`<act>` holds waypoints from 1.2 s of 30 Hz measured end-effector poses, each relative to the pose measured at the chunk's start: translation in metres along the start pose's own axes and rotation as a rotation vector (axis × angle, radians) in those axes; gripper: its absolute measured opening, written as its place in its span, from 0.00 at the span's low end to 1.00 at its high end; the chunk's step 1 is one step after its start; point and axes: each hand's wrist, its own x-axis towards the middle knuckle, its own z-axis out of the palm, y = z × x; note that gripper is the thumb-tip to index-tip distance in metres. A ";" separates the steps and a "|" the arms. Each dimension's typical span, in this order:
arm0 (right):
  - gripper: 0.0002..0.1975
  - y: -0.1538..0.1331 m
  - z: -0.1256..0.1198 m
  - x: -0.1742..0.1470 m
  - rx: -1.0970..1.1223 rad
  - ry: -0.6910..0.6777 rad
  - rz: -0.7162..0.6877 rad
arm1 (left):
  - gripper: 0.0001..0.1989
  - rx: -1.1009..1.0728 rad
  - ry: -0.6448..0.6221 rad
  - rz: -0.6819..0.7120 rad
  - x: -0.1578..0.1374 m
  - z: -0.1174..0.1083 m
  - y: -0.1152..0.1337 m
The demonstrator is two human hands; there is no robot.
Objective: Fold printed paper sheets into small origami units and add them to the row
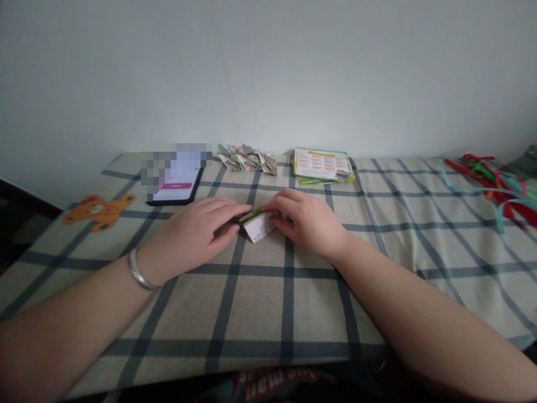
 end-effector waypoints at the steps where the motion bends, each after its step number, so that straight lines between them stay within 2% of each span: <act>1: 0.09 0.000 -0.001 -0.001 -0.003 0.018 0.003 | 0.16 -0.014 0.012 0.013 0.000 0.000 0.000; 11: 0.04 -0.005 -0.004 -0.002 0.001 0.156 -0.064 | 0.12 -0.042 0.133 0.065 0.000 -0.002 0.004; 15: 0.01 -0.007 -0.005 -0.002 0.009 0.129 -0.043 | 0.10 -0.045 0.204 0.073 0.000 -0.003 0.007; 19: 0.01 -0.007 -0.005 -0.002 0.012 0.128 -0.027 | 0.07 -0.063 0.160 0.085 0.000 -0.004 0.008; 31: 0.02 -0.003 -0.008 -0.005 -0.215 0.110 -0.122 | 0.10 -0.029 0.220 0.061 -0.001 -0.005 0.005; 36: 0.04 -0.001 -0.013 -0.003 -0.253 0.054 -0.199 | 0.11 -0.049 0.208 0.066 -0.001 -0.003 0.002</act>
